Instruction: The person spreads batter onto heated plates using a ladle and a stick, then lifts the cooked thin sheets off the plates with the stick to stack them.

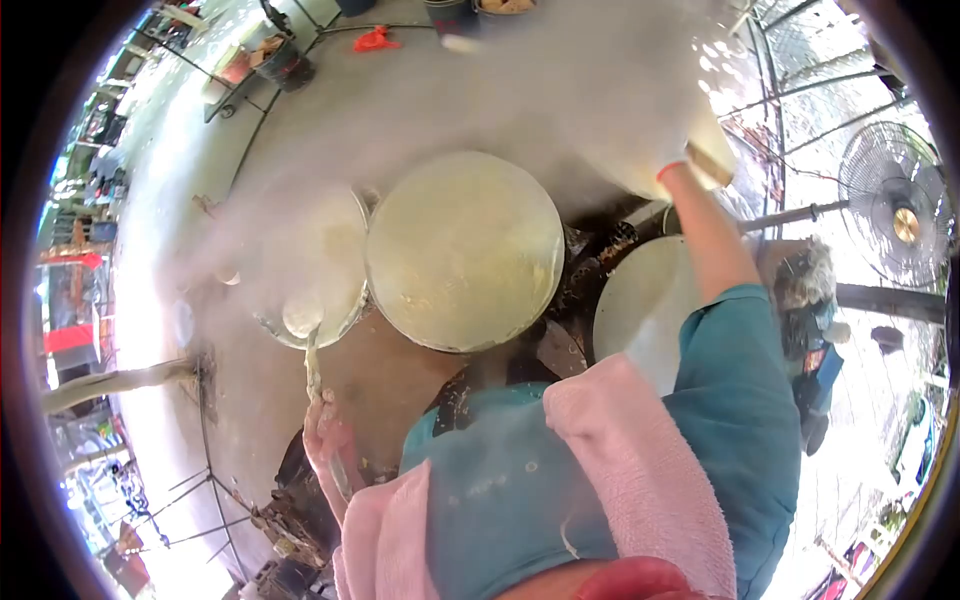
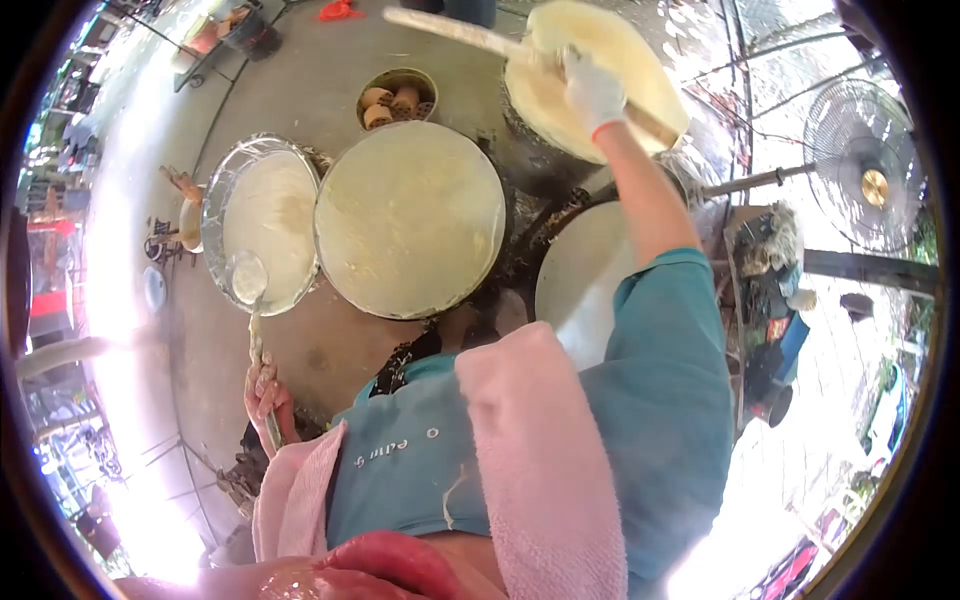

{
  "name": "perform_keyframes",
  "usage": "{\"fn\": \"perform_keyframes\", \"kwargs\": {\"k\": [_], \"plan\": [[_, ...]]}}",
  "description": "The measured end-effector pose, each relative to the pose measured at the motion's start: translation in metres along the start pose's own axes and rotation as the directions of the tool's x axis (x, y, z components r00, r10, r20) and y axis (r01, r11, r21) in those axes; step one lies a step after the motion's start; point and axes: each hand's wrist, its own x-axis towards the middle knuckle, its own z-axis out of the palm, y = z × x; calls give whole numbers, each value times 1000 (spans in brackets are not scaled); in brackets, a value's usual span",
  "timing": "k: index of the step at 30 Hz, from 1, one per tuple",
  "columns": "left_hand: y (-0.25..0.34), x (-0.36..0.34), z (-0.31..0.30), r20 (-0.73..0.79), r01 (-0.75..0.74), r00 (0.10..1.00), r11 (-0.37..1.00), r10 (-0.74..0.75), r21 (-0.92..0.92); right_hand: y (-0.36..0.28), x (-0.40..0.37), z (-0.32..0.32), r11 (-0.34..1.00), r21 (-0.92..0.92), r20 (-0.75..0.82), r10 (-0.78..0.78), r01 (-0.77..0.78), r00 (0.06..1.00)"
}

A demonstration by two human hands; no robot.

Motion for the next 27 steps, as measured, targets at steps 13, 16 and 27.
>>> {"fn": "perform_keyframes", "kwargs": {"k": [13, 16, 27], "plan": [[41, 11, 6, -140, 111, 976, 933, -168, -342, 43, -51, 142, 933, 341, 136, 70, -113, 988], [56, 39, 22, -382, 138, 923, 964, -42, 228, 27, -61, 112, 912, 409, -56, 39, -13, 998], [98, 287, -207, 391, -522, 851, -495, -349, 695, -314, -251, -81, 266, 730, 451, 504, -629, 737]]}}
